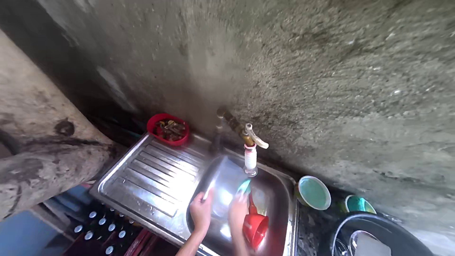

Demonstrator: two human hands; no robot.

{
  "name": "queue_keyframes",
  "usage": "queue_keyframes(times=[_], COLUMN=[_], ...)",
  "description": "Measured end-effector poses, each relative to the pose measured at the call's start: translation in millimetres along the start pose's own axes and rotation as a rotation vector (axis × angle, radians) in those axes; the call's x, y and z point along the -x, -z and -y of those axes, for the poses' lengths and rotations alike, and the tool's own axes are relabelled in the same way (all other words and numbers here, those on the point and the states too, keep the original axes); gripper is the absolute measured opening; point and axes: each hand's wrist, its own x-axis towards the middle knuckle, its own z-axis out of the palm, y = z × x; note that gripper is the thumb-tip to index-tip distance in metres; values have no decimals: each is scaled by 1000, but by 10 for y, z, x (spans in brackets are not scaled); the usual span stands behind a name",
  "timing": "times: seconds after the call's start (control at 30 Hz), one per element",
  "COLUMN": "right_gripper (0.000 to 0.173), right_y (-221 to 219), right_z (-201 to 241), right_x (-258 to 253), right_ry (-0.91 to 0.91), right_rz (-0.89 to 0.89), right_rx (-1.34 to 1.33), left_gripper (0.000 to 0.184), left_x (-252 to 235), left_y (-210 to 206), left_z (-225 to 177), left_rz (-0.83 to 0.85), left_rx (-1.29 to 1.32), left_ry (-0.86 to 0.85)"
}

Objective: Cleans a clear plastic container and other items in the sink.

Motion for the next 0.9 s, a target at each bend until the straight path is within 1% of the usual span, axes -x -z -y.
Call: queue_keyframes(times=[0.07, 0.1, 0.13, 0.17, 0.23, 0.27, 0.3, 0.33, 0.37, 0.43, 0.47, 0.5, 0.53, 0.63, 0.7, 0.73, 0.8, 0.83, 0.9], right_gripper=[50, 50, 53, 56, 52, 51, 49, 49, 50, 53, 57, 59, 57, 51, 49, 47, 43, 41, 42], right_y=[-94, -138, -174, -200, -247, -271, -281, -274, -248, -175, -170, -193, -227, -312, -293, -248, -60, 60, 296], right_z=[-161, -273, -358, -395, -367, -341, -312, -295, -266, -269, -362, -465, -539, -628, -624, -581, -480, -440, -427], right_x=[631, 786, 793, 673, 141, -135, -290, -287, -144, 331, 506, 574, 529, 11, -249, -292, -160, -48, 98], right_ry=[39, 74, 108, 124, 103, 82, 43, 15, 23, 121, 164, 167, 139, 49, -3, -42, -132, -176, -255], right_rz=[52, 89, 126, 166, 210, 211, 210, 219, 235, 248, 255, 254, 241, 210, 236, 254, 247, 211, 121], right_rx=[-33, -80, -127, -146, -110, -52, 5, 41, 51, -5, -34, -56, -70, -21, -47, -67, -266, -406, -666], left_gripper=[45, 44, 43, 43, 43, 44, 45, 45, 45, 44, 44, 43, 42, 40, 35, 31, 23, 25, 42], left_x=[-170, -244, -287, -305, -288, -243, -179, -131, -146, -267, -303, -306, -280, -165, -55, 15, 184, 257, 351], left_y=[44, 90, 154, 229, 314, 305, 289, 277, 283, 322, 355, 401, 438, 470, 451, 453, 470, 467, 453], left_z=[-36, -24, -3, 17, 42, 78, 126, 170, 194, 216, 245, 276, 286, 163, 77, 58, 96, 143, 245], left_rz=[-20, -25, -21, -19, -29, -39, -45, -63, -81, -74, -69, -68, -68, -59, -29, 0, 70, 98, 121], left_rx=[76, 120, 163, 196, 261, 280, 288, 296, 298, 322, 339, 354, 359, 406, 421, 412, 328, 265, 105], left_ry=[40, 61, 108, 176, 312, 343, 357, 362, 359, 377, 403, 427, 440, 414, 311, 213, -73, -246, -615])
